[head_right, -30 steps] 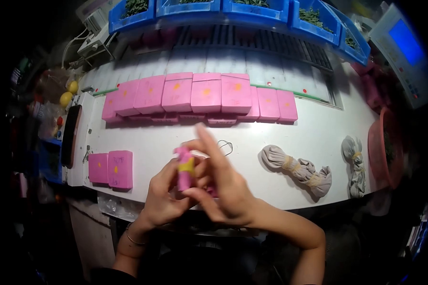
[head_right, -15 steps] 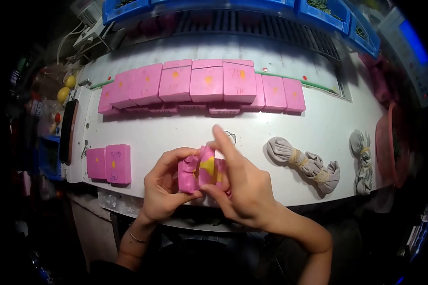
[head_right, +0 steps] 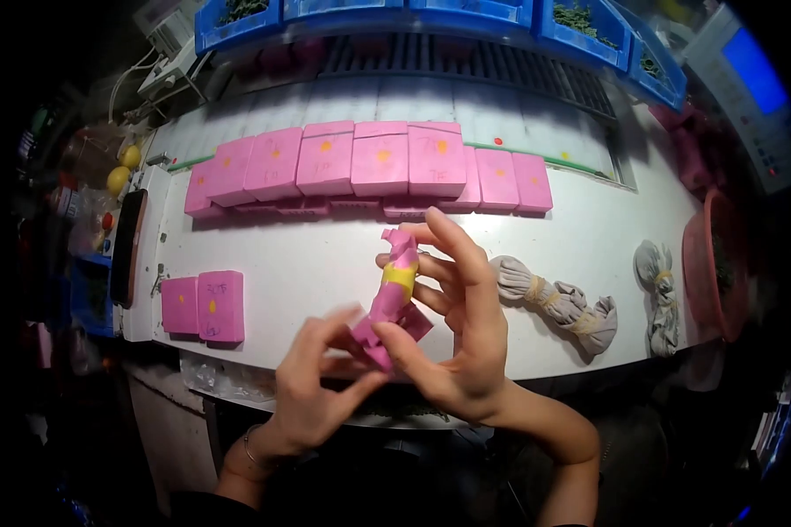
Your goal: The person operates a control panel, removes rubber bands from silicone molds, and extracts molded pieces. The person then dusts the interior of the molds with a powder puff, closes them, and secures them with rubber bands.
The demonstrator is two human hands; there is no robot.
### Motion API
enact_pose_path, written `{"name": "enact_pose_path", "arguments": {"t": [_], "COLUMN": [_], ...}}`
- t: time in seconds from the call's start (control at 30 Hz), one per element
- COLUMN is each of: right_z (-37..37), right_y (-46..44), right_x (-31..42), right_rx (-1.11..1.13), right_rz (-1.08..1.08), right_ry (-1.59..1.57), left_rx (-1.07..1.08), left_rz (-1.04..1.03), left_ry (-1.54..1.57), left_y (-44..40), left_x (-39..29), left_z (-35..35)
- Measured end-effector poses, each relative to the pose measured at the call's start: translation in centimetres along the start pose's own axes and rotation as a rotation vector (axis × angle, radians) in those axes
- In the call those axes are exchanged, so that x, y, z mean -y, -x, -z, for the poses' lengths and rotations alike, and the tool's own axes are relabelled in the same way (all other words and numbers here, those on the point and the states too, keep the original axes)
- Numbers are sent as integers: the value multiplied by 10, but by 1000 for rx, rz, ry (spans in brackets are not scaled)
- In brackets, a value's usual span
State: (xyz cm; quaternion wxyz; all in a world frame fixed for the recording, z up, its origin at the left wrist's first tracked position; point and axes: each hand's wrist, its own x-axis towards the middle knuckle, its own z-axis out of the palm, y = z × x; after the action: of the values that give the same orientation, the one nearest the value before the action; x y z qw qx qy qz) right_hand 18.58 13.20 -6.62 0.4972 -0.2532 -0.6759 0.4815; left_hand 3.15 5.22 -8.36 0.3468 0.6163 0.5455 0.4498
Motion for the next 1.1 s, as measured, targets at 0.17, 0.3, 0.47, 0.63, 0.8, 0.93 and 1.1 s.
{"name": "enact_pose_path", "arguments": {"t": [0.17, 0.3, 0.47, 0.63, 0.8, 0.93, 1.1], "right_z": [4, -8, -5, -9, 2, 17, 24], "right_y": [-5, 1, 8, 8, 10, 21, 22], "right_x": [4, 2, -3, 15, 5, -7, -4], "right_rx": [21, 128, 198, 308, 247, 171, 277], "right_rz": [79, 137, 171, 158, 27, -11, -121], "right_ry": [94, -44, -13, 100, 40, 249, 430], "left_rx": [80, 160, 256, 345, 232, 228, 212], "left_rz": [-102, -57, -112, 8, 56, 149, 230], "left_ry": [-144, 37, 66, 144, 289, 717, 867], "left_y": [-6, -18, -26, -22, -28, -24, -20], "left_x": [-8, 4, 1, 6, 0, 22, 30], "left_z": [11, 2, 4, 1, 3, 0, 0]}}
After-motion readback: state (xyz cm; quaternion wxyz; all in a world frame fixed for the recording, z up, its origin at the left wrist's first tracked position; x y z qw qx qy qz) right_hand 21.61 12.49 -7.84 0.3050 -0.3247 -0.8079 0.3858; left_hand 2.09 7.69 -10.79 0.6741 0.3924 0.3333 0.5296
